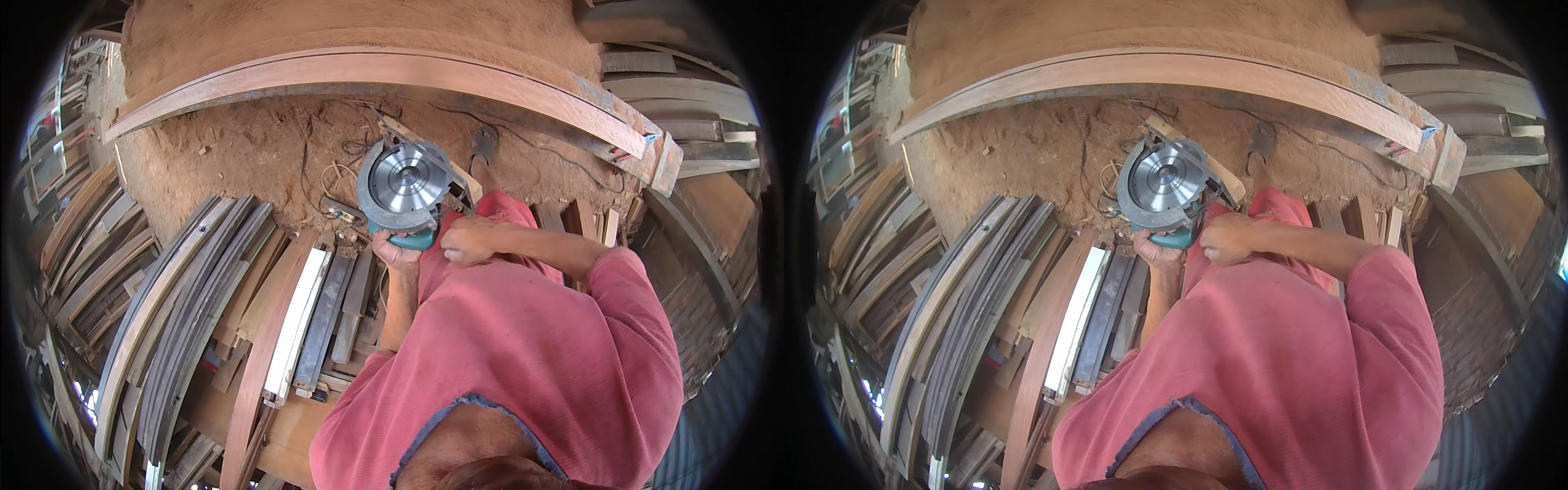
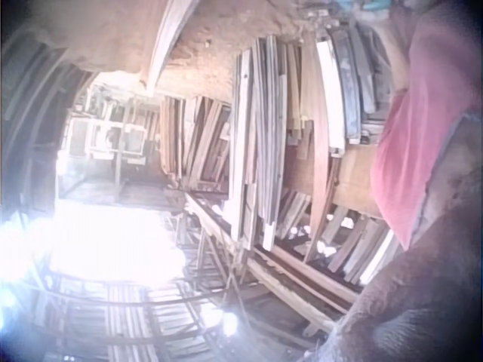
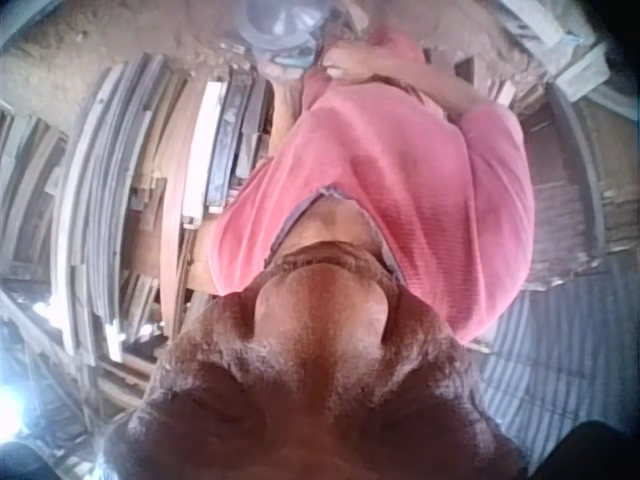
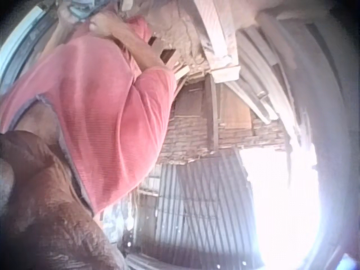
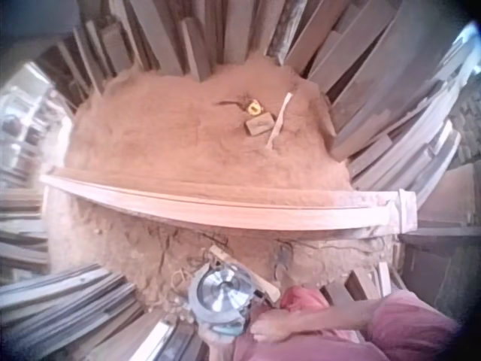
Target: The person uses a circular saw to cut a long curved wooden plank, then switches to a hand plane and mallet to smooth and shape the plank's edges. The person repeatedly planes the wood, adjusting the plank's position to work on different sections.
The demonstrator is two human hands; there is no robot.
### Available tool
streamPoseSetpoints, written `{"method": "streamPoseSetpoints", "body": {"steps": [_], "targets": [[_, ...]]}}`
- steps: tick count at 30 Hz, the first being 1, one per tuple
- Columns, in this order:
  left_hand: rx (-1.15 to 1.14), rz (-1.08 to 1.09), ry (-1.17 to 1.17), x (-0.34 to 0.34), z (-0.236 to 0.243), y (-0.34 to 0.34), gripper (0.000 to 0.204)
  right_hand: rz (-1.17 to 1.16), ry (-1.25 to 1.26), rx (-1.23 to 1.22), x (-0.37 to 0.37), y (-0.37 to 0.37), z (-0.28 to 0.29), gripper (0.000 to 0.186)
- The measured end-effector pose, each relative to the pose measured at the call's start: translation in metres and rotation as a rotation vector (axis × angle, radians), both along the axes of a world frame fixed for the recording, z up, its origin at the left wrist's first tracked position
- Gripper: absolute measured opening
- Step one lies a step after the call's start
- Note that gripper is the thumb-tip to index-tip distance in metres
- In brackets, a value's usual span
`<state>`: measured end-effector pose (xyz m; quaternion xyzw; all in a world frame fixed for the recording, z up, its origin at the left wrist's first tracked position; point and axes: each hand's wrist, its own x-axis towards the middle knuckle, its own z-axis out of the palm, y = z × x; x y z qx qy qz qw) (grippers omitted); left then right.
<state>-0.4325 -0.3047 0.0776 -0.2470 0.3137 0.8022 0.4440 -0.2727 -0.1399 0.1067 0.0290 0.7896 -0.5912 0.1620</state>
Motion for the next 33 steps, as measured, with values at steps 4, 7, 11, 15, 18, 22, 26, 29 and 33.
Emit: {"method": "streamPoseSetpoints", "body": {"steps": [4,7,11,15,18,22,26,29,33], "targets": [[-0.025,-0.023,-0.035,0.002,0.011,-0.008,0.024,-0.388,-0.267,-0.048,0.057,0.034,-0.032,0.027],[-0.118,0.032,-0.018,0.009,0.024,-0.007,0.035,-0.674,-0.555,0.048,0.143,0.072,-0.049,0.021],[-0.118,-0.044,0.012,0.002,0.033,-0.005,0.05,-1.18,-0.615,0.708,0.308,0.108,-0.122,0.041],[-0.071,-0.106,0.028,0.011,0.054,-0.001,0.057,-1.29,-0.751,0.894,0.395,0.192,-0.173,0.054],[-0.075,-0.145,0.038,0.014,0.057,-0.008,0.061,-1.45,-0.445,0.231,0.419,0.198,-0.218,0.054],[-0.198,-0.173,0.061,0.014,0.052,-0.013,0.063,-1.317,-0.832,0.403,0.414,0.195,-0.218,0.057],[-0.097,-0.163,0.009,0.013,0.011,-0.037,0.032,-1.303,-1.111,0.439,0.388,0.216,-0.184,0.048],[-0.176,-0.124,-0.041,0.012,0.02,-0.008,0.009,-1.339,-1.211,0.338,0.408,0.217,-0.186,0.041],[-0.083,-0.163,-0.1,0.007,0.001,-0.005,0.007,-1.732,-0.841,-0.06,0.414,0.173,-0.185,0.042]]}}
